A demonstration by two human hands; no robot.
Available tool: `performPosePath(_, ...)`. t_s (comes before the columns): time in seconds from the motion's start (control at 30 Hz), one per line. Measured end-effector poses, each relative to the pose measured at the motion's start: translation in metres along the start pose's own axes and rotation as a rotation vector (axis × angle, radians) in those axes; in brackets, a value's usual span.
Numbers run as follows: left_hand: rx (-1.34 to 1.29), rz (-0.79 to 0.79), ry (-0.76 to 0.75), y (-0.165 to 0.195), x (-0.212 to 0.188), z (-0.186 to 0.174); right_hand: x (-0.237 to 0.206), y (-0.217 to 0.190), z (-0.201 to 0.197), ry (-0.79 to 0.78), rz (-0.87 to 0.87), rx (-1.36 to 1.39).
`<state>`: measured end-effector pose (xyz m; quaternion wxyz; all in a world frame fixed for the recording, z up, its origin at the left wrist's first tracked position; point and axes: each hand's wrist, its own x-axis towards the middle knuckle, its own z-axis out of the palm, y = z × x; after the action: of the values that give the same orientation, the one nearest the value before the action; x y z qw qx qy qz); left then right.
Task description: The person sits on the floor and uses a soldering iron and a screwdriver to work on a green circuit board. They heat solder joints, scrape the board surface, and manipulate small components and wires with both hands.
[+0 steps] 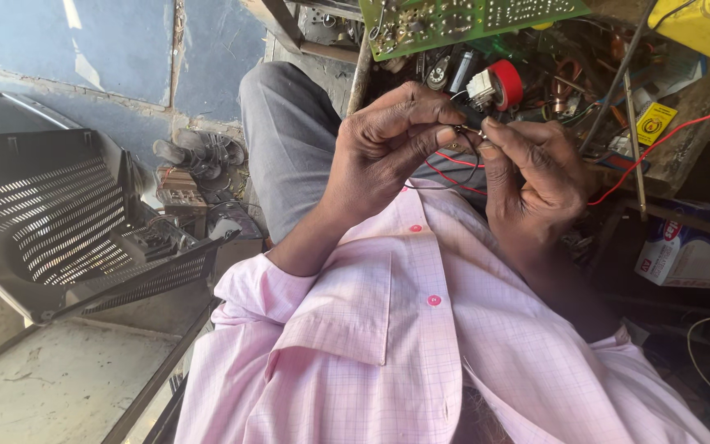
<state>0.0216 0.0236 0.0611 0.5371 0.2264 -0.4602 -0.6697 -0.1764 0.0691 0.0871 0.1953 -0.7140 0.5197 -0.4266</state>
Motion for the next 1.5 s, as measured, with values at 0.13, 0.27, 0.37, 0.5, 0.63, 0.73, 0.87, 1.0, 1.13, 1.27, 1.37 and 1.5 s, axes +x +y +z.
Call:
performPosePath(0.13,0.024,-0.012,-0.007,0.002,-0.001,0.0,0.001,0.001,-0.001,-0.011,-0.009,-0.022)
performPosePath(0.27,0.133,0.022,0.008,0.003,0.001,0.0,0.004,0.0,-0.001,-0.014,-0.028,-0.024)
performPosePath(0.37,0.112,0.013,0.01,0.004,0.001,0.001,0.005,-0.001,-0.001,-0.012,-0.04,-0.034)
performPosePath(0.5,0.079,-0.032,0.027,0.005,0.001,0.004,0.007,-0.001,-0.004,-0.019,-0.027,-0.02)
performPosePath(0.63,0.185,-0.036,0.036,0.005,0.003,0.006,0.009,0.002,-0.005,-0.015,-0.027,0.033)
performPosePath(0.73,0.188,-0.034,0.032,0.007,0.003,0.005,0.01,0.002,-0.005,-0.01,-0.033,0.053)
performPosePath(0.87,0.256,-0.013,0.024,0.008,0.003,0.004,0.01,0.003,-0.004,-0.008,-0.046,0.018)
performPosePath(1.0,0.22,-0.03,0.029,0.007,0.004,0.004,0.01,0.003,-0.005,-0.012,-0.044,0.001)
performPosePath(1.13,0.225,-0.021,0.026,0.006,0.005,0.004,0.009,0.003,-0.005,-0.008,-0.028,0.015)
performPosePath(1.27,0.124,-0.031,0.032,0.004,0.004,0.004,0.008,0.002,-0.004,-0.007,-0.02,0.009)
performPosePath(1.37,0.146,0.012,0.019,0.004,0.003,0.002,0.005,0.0,-0.001,0.004,0.002,0.01)
performPosePath(1.5,0.08,-0.003,0.025,0.004,0.003,0.0,0.002,-0.001,0.002,0.003,0.012,0.016)
